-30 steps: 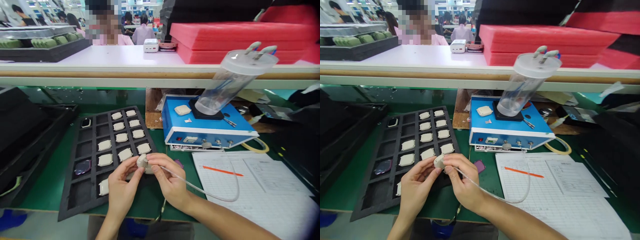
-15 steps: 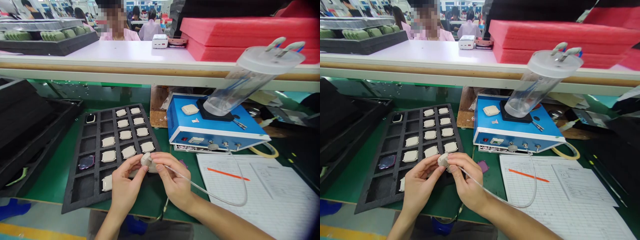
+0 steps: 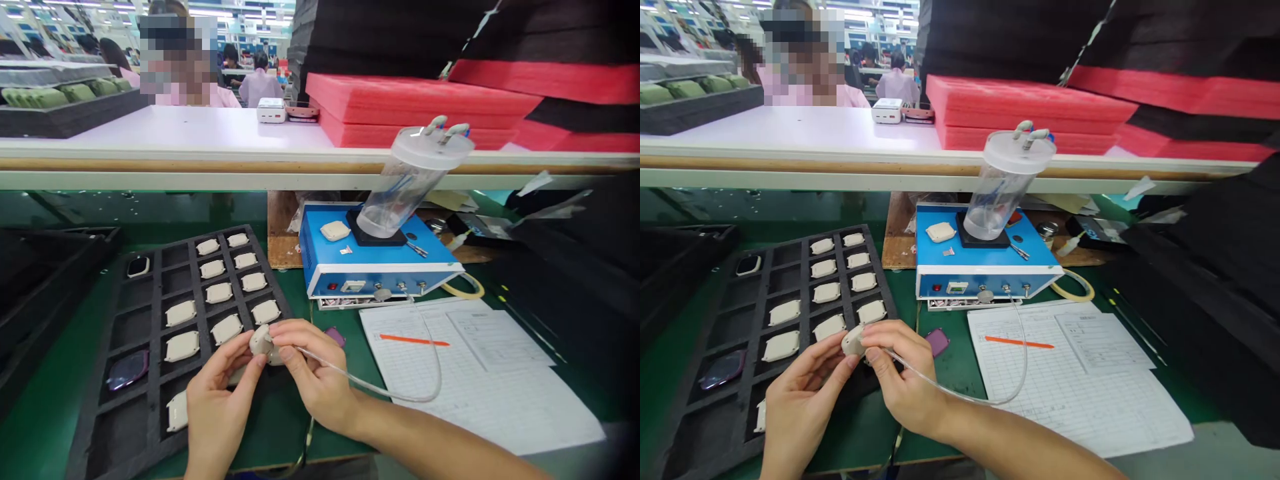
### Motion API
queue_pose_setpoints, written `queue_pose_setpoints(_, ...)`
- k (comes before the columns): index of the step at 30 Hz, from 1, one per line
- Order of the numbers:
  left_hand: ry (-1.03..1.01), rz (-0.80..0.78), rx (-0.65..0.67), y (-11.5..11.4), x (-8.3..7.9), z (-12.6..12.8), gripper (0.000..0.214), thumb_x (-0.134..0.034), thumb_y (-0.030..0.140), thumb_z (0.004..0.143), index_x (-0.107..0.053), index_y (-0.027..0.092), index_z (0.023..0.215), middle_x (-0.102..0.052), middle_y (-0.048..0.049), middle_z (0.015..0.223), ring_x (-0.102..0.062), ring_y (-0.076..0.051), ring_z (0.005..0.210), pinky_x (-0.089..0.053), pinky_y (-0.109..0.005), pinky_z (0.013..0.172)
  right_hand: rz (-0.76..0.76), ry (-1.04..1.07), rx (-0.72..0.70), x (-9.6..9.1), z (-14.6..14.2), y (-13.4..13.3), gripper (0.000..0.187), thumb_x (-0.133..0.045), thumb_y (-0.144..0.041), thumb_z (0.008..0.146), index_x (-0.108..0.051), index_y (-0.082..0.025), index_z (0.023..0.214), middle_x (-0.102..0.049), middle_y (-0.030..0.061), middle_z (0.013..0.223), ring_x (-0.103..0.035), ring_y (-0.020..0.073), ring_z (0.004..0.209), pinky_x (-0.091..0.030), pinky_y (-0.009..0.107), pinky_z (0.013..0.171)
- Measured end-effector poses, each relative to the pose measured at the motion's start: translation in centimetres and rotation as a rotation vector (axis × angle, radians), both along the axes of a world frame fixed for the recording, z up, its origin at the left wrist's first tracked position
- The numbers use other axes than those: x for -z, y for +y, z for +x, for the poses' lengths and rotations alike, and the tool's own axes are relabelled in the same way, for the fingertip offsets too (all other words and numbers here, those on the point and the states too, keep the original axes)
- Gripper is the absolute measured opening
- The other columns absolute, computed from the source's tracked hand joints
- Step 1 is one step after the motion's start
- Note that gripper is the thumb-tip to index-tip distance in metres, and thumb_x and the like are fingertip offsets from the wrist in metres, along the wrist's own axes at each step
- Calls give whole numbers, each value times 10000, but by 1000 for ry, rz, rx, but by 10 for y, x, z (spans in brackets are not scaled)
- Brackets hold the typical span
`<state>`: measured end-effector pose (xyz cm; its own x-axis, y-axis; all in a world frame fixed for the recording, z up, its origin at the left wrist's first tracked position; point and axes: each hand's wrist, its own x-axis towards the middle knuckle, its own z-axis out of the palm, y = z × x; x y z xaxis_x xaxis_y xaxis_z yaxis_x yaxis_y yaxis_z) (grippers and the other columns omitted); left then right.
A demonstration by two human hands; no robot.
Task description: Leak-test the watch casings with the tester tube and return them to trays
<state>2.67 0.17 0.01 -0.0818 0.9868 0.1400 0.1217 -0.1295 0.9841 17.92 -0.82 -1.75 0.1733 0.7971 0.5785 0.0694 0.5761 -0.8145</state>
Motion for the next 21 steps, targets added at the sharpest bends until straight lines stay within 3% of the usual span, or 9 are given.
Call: queue_pose_setpoints(21, -36, -60, -55, 2, 2, 0, 382, -917, 377, 668, -836, 181, 987, -842, -95, 969, -821, -244, 827, -671, -274, 792, 13, -12, 24, -6, 0, 3, 166, -629, -148, 988, -779, -210, 1026, -798, 97, 1007, -772, 201, 984, -641, 329, 882)
